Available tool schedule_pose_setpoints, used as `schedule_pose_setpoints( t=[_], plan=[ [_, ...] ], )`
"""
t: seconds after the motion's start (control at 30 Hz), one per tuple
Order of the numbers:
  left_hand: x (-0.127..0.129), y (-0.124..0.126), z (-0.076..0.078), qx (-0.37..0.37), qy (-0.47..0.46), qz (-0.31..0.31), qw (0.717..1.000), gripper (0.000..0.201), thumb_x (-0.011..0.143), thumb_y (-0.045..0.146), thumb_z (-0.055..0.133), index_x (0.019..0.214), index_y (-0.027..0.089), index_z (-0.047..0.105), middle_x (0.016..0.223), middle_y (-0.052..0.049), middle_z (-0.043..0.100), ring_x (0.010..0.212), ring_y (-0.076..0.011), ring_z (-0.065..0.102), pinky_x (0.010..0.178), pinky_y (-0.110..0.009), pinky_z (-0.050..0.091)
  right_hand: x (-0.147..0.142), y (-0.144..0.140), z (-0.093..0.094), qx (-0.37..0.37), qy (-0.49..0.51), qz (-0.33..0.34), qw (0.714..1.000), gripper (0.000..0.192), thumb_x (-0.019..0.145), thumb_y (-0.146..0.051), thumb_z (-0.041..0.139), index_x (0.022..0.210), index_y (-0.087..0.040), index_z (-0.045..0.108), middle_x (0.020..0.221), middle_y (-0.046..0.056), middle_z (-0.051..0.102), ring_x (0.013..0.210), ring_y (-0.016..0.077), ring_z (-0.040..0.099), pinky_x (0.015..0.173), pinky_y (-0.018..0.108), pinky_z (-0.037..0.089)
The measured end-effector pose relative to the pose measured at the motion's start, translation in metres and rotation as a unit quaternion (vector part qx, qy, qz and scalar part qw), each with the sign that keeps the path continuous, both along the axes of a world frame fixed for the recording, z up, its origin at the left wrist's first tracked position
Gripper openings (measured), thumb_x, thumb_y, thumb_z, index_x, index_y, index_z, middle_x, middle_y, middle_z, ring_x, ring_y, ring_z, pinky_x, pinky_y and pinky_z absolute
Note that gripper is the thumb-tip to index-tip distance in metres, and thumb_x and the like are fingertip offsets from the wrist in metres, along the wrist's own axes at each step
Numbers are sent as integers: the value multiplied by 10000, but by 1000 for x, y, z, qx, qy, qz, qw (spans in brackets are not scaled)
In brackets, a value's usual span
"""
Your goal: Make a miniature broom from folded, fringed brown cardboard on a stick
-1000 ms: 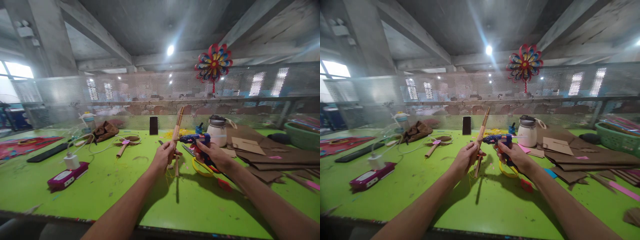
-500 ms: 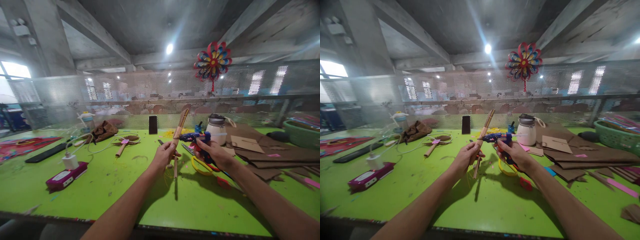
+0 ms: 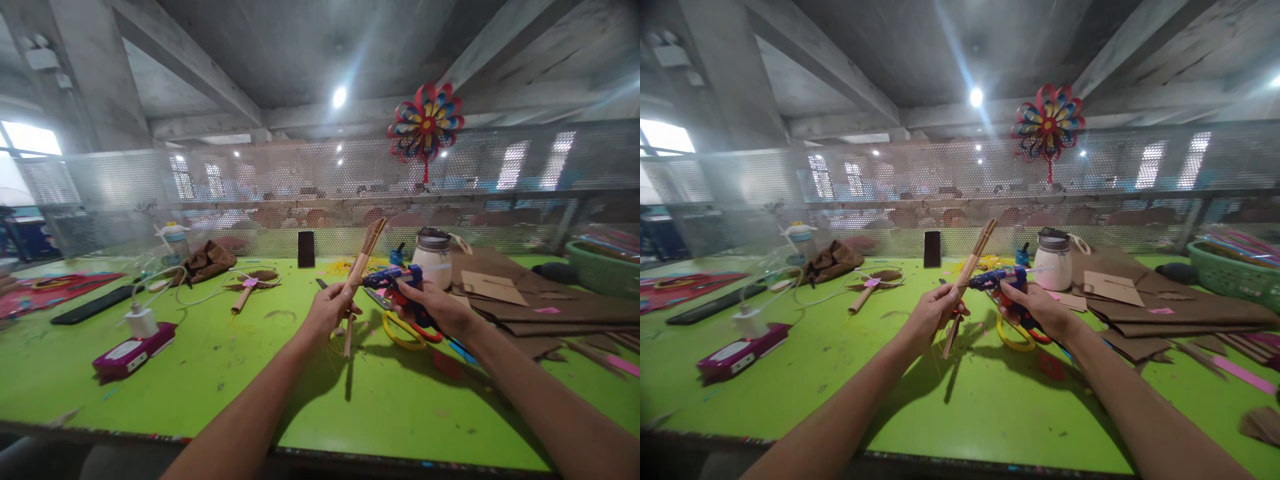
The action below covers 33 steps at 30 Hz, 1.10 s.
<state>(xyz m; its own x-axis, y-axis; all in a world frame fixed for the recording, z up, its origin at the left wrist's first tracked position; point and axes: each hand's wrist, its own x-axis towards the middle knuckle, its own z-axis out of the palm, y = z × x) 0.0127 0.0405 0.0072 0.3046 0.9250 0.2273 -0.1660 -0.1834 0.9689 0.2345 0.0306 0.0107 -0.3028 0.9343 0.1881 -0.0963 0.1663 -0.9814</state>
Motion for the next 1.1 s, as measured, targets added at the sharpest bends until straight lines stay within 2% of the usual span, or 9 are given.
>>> schedule_pose_setpoints(
  t=[0.5,0.8,1.1],
  plan=[
    [0,-2,2,-12,-2,-7,1000,224,788,353,626,870,145,614,667,-55,625,651,-163,628,641,-274,470,0,-1,3,37,-10,31,999,406,832,-523,582,879,-123,638,705,47,619,514,88,486,490,235,351],
    [0,-3,1,-63,-52,-27,996,168,794,300,585,841,139,583,651,-45,632,630,-157,626,633,-267,477,1,4,-2,45,-6,26,999,375,865,-496,551,865,-127,621,690,35,602,511,83,476,491,233,330],
    [1,-1,1,-72,-76,-23,994,179,799,308,602,837,136,566,634,-28,622,620,-153,630,639,-268,491,-3,3,-4,47,-36,9,998,390,861,-500,556,884,-115,613,689,38,593,537,89,482,509,238,331]
  ],
)
